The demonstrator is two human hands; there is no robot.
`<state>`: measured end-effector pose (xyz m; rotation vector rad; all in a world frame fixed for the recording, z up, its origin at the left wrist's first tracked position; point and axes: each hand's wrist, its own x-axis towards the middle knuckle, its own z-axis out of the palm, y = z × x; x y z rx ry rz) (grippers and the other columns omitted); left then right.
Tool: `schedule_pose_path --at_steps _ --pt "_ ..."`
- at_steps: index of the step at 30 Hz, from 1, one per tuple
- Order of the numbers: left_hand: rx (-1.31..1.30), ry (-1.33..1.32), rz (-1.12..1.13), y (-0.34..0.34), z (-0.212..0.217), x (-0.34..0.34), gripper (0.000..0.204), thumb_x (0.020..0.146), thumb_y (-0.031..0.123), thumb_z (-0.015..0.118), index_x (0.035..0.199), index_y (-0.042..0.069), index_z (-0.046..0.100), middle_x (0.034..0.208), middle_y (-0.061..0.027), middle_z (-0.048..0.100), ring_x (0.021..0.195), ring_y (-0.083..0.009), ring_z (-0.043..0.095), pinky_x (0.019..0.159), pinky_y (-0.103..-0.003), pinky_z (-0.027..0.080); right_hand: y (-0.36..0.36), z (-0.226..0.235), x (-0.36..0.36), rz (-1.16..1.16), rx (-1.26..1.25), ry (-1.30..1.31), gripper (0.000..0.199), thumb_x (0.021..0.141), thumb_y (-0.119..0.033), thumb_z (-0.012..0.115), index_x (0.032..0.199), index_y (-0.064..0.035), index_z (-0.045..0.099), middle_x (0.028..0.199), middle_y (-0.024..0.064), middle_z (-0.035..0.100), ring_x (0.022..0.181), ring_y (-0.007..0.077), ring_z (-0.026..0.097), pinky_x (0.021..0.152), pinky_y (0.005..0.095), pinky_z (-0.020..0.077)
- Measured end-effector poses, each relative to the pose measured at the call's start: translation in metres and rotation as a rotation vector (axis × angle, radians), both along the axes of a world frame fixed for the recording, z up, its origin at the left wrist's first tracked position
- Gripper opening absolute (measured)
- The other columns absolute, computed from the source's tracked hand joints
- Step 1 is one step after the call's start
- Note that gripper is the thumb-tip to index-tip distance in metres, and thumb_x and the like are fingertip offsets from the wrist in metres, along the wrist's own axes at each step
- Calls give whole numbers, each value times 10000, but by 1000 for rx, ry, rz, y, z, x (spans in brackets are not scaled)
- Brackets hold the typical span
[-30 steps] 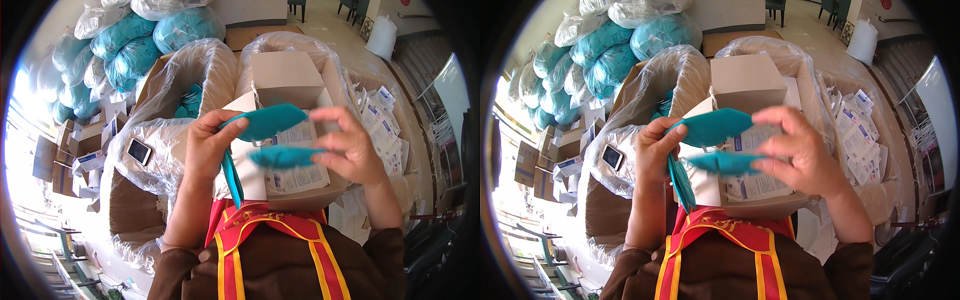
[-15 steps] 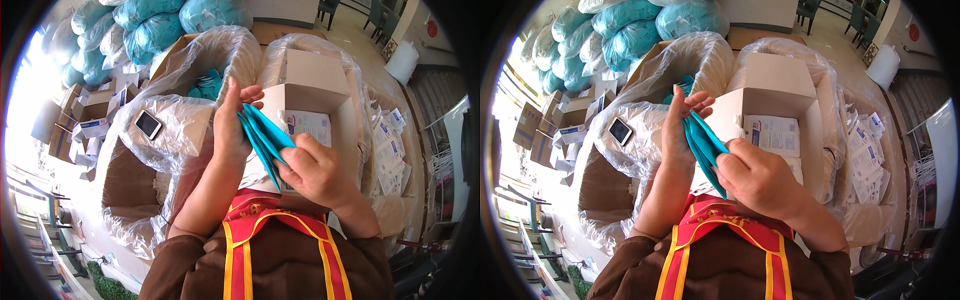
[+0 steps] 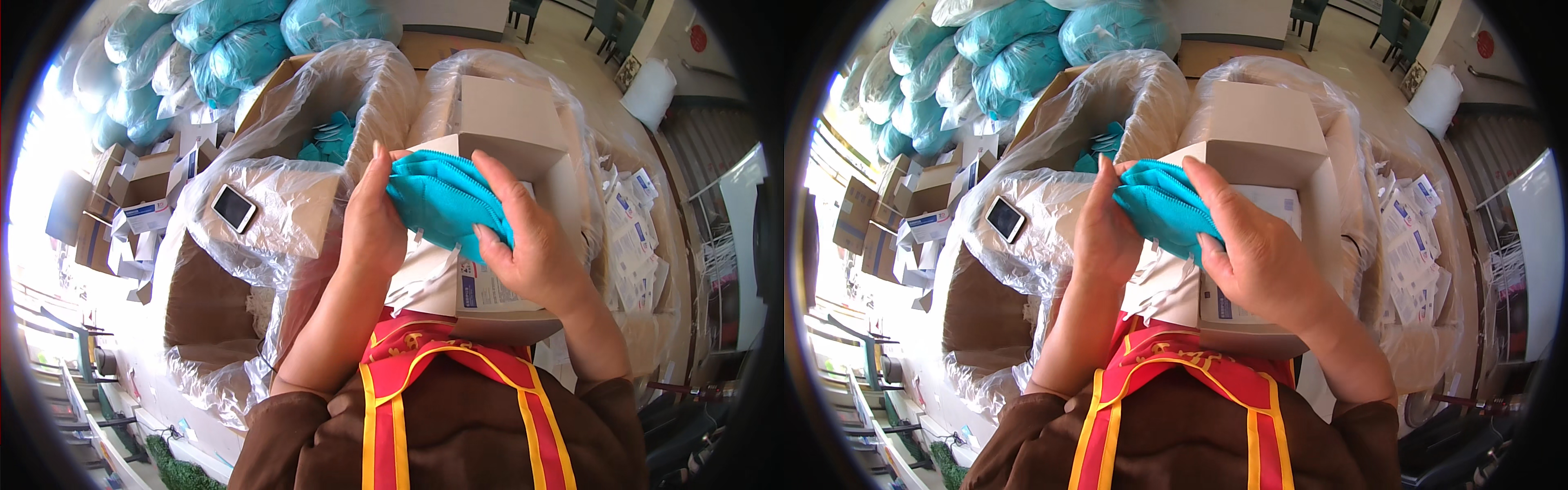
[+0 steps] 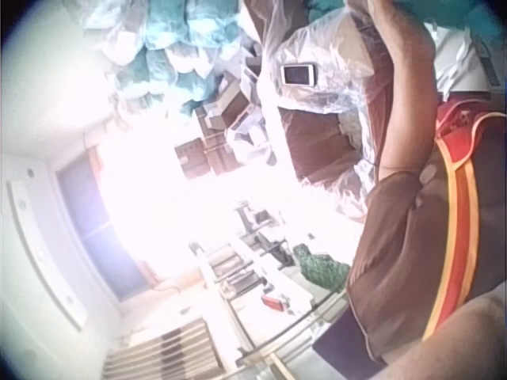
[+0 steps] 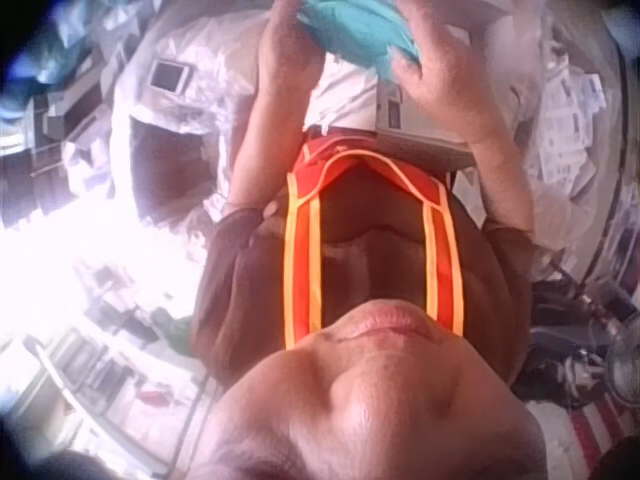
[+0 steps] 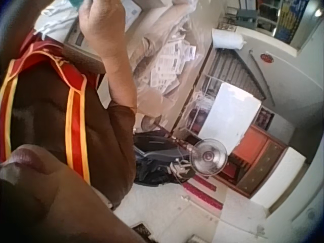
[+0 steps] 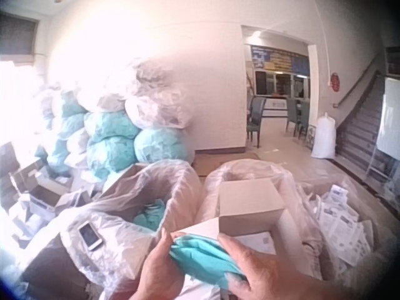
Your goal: The person is sorting and packing facial masks into a box.
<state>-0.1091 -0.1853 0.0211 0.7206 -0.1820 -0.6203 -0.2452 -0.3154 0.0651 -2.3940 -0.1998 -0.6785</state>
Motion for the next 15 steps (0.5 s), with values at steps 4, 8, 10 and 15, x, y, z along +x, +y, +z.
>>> schedule_pose_path --at_steps 4,8,10,15 --pt "101 -57 94 3 5 -5 368 979 423 519 944 62 580 776 -48 618 702 -132 605 593 -261 466 8 -6 -2 34 12 38 735 801 12 638 1455 -42 308 1278 218 561 1100 374 608 854 390 527" --pt "144 -106 148 8 -7 4 337 940 390 597 756 131 486 626 -12 472 579 -144 487 606 -327 448 21 -20 -2 260 -84 108 758 808 -52 700 1452 -46 301 1229 204 586 979 343 643 810 376 539" --pt "159 -178 204 17 -2 7 340 951 353 572 717 146 437 586 -10 415 535 -129 398 537 -300 371 23 -16 -4 377 -3 137 747 815 -96 721 1439 -43 315 1193 186 601 939 330 648 802 369 540" --pt "-10 -263 248 81 24 46 351 998 334 490 711 138 439 584 4 379 538 -124 396 543 -282 394 -32 -1 7 79 -86 163 405 845 -160 690 1208 -55 544 1054 136 633 870 314 649 744 381 523"
